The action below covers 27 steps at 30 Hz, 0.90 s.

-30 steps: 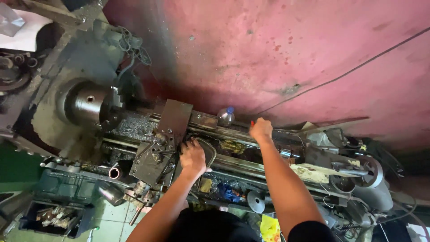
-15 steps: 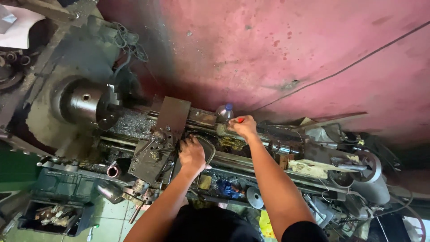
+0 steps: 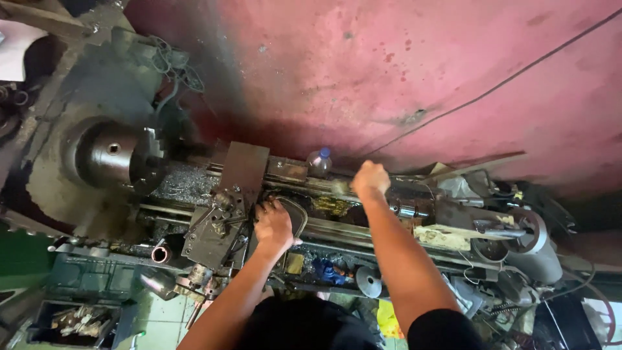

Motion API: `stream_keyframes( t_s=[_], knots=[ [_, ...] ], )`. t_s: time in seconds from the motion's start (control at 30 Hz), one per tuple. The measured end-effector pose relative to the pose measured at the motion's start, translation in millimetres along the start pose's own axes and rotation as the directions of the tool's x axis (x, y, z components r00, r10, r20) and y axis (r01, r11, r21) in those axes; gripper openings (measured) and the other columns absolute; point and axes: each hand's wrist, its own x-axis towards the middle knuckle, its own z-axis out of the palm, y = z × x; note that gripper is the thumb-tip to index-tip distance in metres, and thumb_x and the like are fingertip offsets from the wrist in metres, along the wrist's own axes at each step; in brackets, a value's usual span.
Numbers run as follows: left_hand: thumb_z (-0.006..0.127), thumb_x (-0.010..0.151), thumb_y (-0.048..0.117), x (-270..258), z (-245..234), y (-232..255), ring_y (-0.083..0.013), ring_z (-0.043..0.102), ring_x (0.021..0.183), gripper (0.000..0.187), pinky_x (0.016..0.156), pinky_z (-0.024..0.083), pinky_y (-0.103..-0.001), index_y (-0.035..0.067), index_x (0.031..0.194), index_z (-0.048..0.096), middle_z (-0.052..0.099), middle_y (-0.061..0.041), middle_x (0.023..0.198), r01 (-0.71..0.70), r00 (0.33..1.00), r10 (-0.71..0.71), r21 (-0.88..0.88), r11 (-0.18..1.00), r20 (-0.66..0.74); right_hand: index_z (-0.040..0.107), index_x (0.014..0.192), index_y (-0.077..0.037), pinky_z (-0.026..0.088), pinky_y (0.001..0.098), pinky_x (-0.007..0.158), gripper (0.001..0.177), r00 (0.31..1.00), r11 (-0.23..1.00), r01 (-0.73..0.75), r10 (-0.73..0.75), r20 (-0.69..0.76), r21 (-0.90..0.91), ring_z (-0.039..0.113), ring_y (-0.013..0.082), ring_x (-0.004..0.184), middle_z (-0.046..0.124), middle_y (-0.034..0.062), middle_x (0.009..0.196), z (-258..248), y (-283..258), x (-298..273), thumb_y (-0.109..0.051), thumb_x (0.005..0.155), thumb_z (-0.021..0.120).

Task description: The person cleans a metal part on a lathe using a brush and a liquid from a bottle. They repeatedly apply the liquid and scrub the surface of the part.

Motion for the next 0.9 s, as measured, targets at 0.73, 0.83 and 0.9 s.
stream_keyframes(
  t_s=[0.73,0.83,0.9],
  knots=[
    [0.074,0.089,0.039,-28,-27,13,-0.0307,0.046,0.134,0.076,0.085,0.057,-0.049,0.007,0.151,0.044,0.056,-0.013,0.140,0.102,0.980,-0.119,-0.105,0.989,-0.160,0.073,0.125,-0.004,0.060,0.0571,0.088,0.035,0.976,0.987,0.163,-0.162,0.144,0.005,0.070,0.0417,0.116,0.072,0.0240,0.120,36,7,52,-0.018,0.095,0.067],
    [0.098,0.060,0.045,-9,-2,9,-0.0357,0.042,0.136,0.121,0.088,0.056,-0.052,0.004,0.155,0.034,0.048,-0.018,0.146,0.082,0.995,-0.084,-0.034,0.996,-0.055,0.076,0.123,-0.003,0.061,0.0543,0.087,0.032,0.991,0.968,0.089,-0.062,0.118,-0.235,0.070,0.0383,0.116,0.074,0.0200,0.120,12,41,46,-0.015,0.096,0.063],
    [0.103,0.051,0.040,-1,4,7,-0.0371,0.040,0.137,0.134,0.090,0.055,-0.053,0.002,0.156,0.030,0.045,-0.019,0.147,0.052,0.999,-0.053,-0.064,0.997,-0.004,0.079,0.115,-0.003,0.061,0.0540,0.085,0.027,0.995,0.956,0.057,-0.031,0.093,-0.288,0.073,0.0391,0.110,0.077,0.0212,0.114,4,57,42,-0.016,0.096,0.066]
  ],
)
